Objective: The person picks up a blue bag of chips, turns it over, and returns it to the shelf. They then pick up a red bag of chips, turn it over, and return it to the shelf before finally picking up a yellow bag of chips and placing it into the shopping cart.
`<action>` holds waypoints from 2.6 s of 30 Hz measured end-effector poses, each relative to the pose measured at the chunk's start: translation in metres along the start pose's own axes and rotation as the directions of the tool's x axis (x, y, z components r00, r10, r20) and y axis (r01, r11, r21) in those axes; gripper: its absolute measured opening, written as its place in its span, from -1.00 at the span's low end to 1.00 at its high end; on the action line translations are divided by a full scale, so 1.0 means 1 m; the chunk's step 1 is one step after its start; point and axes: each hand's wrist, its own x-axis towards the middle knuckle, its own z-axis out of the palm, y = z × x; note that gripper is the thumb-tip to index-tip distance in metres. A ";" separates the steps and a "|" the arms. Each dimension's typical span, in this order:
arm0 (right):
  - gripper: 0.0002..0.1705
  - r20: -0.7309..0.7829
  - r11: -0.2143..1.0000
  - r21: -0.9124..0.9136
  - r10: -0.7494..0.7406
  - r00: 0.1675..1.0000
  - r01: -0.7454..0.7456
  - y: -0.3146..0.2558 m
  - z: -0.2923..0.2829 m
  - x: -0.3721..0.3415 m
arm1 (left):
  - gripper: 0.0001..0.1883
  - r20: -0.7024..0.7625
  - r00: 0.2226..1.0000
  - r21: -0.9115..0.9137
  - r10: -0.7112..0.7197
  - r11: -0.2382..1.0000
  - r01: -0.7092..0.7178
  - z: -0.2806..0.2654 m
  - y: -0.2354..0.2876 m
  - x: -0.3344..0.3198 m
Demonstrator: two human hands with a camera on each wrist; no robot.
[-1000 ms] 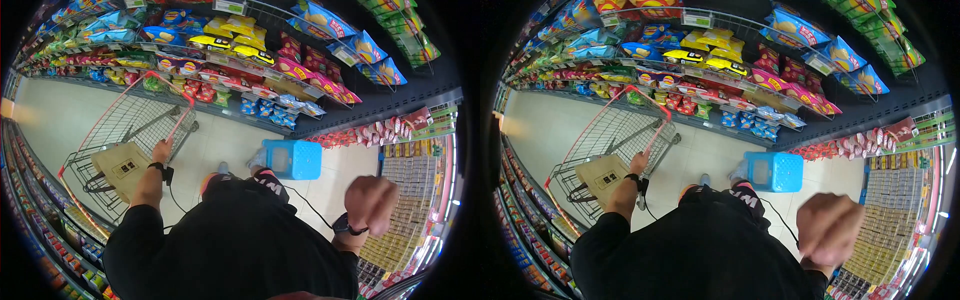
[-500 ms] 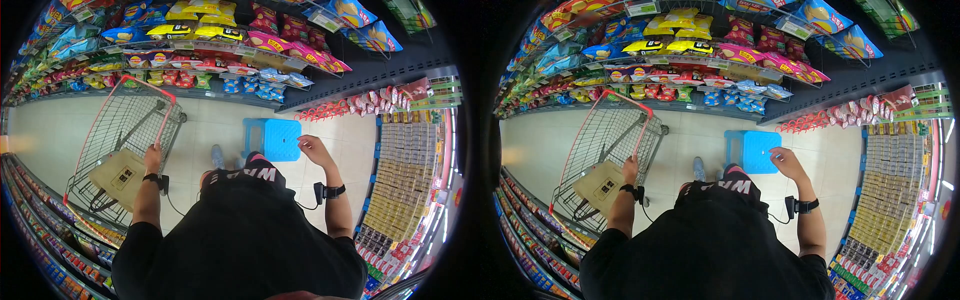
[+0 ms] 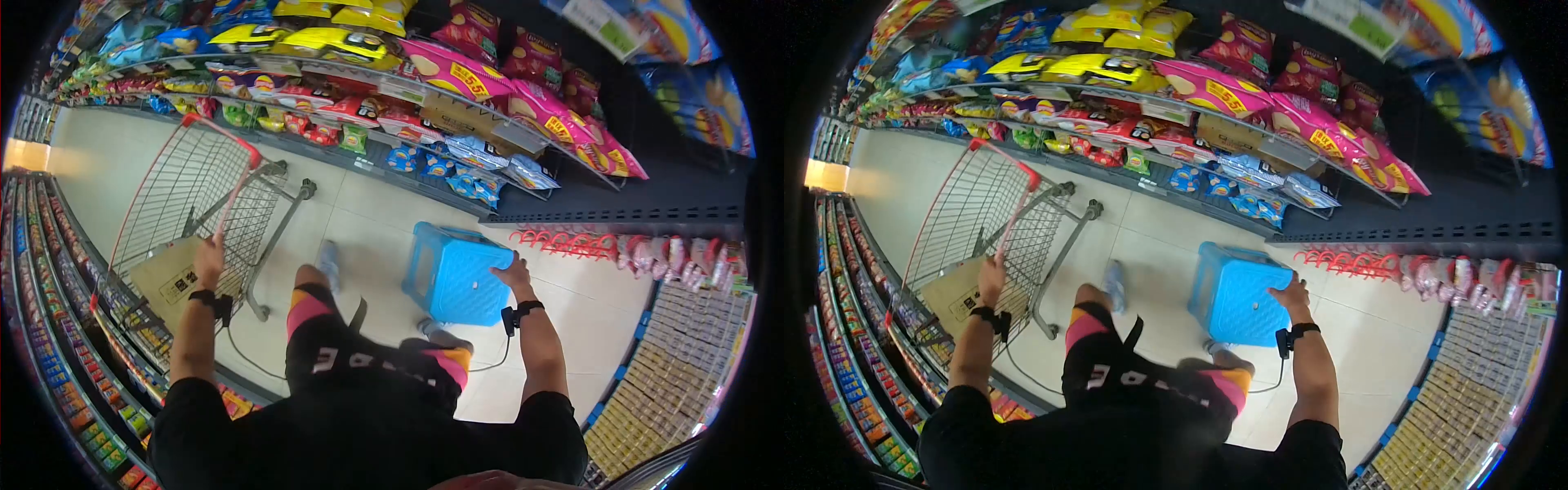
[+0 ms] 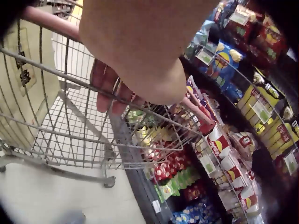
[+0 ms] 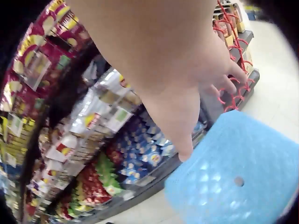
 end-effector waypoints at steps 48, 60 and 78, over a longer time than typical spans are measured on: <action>-0.83 -0.020 0.538 0.616 -0.719 0.695 0.575 -0.233 0.089 -0.008 | -0.58 -0.373 0.926 -0.178 0.062 0.975 -0.137 -0.003 -0.048 0.148; -0.81 -0.622 0.426 0.410 -0.517 0.589 0.807 -0.217 0.011 -0.035 | -0.77 -0.347 0.343 -0.481 0.873 0.148 -0.864 0.085 0.248 0.064; -0.85 -0.900 0.762 -0.188 -0.386 0.202 0.620 -0.170 -0.081 0.082 | -0.77 -0.123 -0.035 -0.552 0.992 -0.097 -0.828 0.070 0.306 -0.003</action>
